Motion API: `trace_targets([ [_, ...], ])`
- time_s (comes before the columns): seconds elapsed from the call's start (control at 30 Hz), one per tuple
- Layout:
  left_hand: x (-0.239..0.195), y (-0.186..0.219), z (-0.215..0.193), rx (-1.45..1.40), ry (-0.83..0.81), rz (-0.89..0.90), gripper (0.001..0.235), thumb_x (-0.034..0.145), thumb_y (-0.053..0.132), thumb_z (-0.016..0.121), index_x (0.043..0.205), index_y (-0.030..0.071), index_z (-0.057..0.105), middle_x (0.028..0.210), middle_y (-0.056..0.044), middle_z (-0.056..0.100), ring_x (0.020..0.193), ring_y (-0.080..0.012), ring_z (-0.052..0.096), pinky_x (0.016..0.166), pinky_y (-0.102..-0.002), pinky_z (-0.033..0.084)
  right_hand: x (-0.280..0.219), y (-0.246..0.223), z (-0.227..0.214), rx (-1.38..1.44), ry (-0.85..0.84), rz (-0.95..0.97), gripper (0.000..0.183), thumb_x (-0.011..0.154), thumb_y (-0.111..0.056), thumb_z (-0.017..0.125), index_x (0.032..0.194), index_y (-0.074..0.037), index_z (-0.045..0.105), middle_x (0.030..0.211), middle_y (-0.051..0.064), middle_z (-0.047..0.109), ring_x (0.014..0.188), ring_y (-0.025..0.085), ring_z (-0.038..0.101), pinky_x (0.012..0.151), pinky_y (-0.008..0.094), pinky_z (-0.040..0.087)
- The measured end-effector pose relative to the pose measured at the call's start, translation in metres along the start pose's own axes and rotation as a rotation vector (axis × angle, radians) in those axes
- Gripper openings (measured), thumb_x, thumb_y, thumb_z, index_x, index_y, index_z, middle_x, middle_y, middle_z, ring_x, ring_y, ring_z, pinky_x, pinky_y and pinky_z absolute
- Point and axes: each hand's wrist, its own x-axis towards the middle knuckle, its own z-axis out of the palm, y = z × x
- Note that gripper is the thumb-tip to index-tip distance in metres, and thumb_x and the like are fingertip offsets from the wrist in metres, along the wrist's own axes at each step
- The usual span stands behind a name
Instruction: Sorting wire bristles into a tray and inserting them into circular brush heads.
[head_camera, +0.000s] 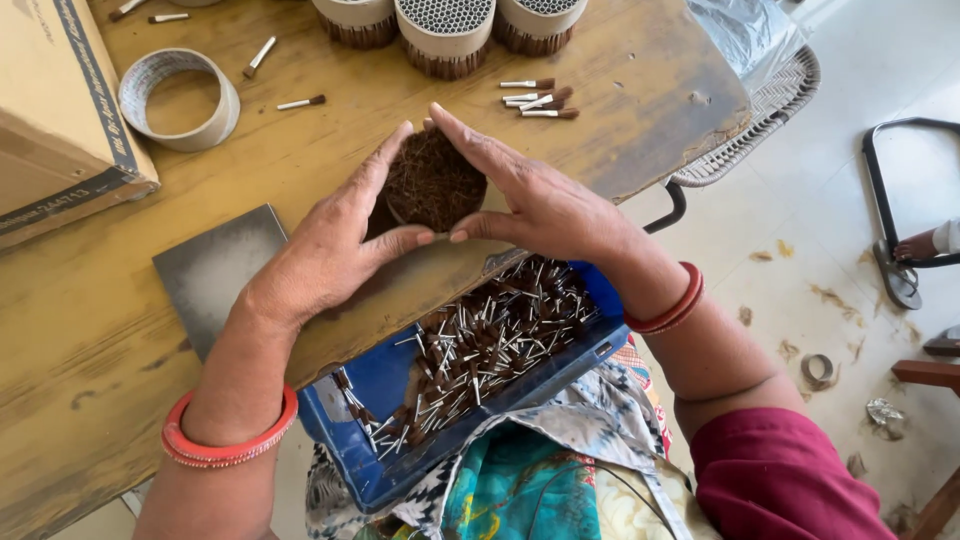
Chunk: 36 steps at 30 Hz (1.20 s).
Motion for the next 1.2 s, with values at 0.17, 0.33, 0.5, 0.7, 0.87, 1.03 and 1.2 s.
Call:
trace_targets([
  [0.17,-0.009,0.0,0.007,-0.012,0.034,0.083,0.097,0.088,0.031,0.078,0.164,0.011,0.022,0.165,-0.02,0.04,0.153,-0.0325,0.041,0.123,-0.042,0.036,-0.005,-0.005,0.006,0.012,0.09,-0.02,0.101,0.095,-0.028,0.081,0.168,-0.01,0.014,0.169,0.021,0.037,0.156,0.035,0.039,0.128,0.042,0.033],
  [0.33,0.006,-0.001,0.016,0.12,0.142,0.201,0.109,0.078,0.039,0.091,0.16,0.006,0.027,0.16,-0.026,0.04,0.148,-0.039,0.041,0.12,-0.045,0.036,-0.001,-0.007,0.008,0.203,0.091,0.183,0.097,0.089,-0.036,0.076,0.167,-0.012,0.023,0.161,0.014,0.05,0.147,0.028,0.051,0.121,0.038,0.04],
  [0.5,0.016,0.0,0.022,0.151,0.245,0.165,0.096,0.073,0.043,0.092,0.149,0.007,0.045,0.142,-0.017,0.061,0.136,-0.0309,0.058,0.116,-0.04,0.046,-0.014,0.021,0.018,0.345,0.208,-0.027,0.085,0.106,-0.045,0.063,0.17,-0.009,0.02,0.169,0.017,0.042,0.157,0.031,0.042,0.131,0.042,0.034],
  [0.7,0.017,-0.006,0.004,-1.266,0.165,-0.226,0.075,0.086,0.053,0.076,0.142,0.01,0.052,0.131,-0.01,0.066,0.121,-0.0243,0.066,0.107,-0.046,0.059,-0.012,0.028,0.023,0.626,0.319,-0.03,0.075,0.11,-0.045,0.056,0.167,-0.009,0.023,0.161,0.017,0.05,0.15,0.027,0.051,0.127,0.043,0.042],
  [0.87,0.014,-0.008,0.009,-1.298,0.156,-0.186,0.076,0.091,0.052,0.076,0.145,0.005,0.051,0.133,-0.015,0.066,0.122,-0.028,0.068,0.109,-0.047,0.06,-0.012,0.035,0.028,0.626,0.375,0.015,0.067,0.111,-0.034,0.058,0.165,-0.008,0.03,0.151,0.016,0.057,0.14,0.025,0.057,0.12,0.04,0.048],
  [1.03,0.013,-0.002,0.026,0.005,0.296,0.207,0.1,0.079,0.036,0.092,0.155,0.008,0.034,0.152,-0.02,0.051,0.141,-0.0345,0.052,0.12,-0.045,0.044,-0.022,0.025,0.022,0.535,0.414,-0.113,0.062,0.11,-0.019,0.065,0.163,-0.01,0.036,0.162,0.01,0.048,0.152,0.024,0.046,0.127,0.044,0.043],
  [1.2,0.011,0.004,0.023,0.015,0.213,0.136,0.129,0.062,0.027,0.099,0.16,0.01,0.018,0.155,-0.02,0.038,0.146,-0.0327,0.039,0.123,-0.045,0.032,-0.02,0.005,0.023,-0.075,0.256,-0.213,0.062,0.089,-0.009,0.079,0.148,-0.016,0.058,0.161,0.008,0.048,0.155,0.03,0.041,0.13,0.048,0.038],
])
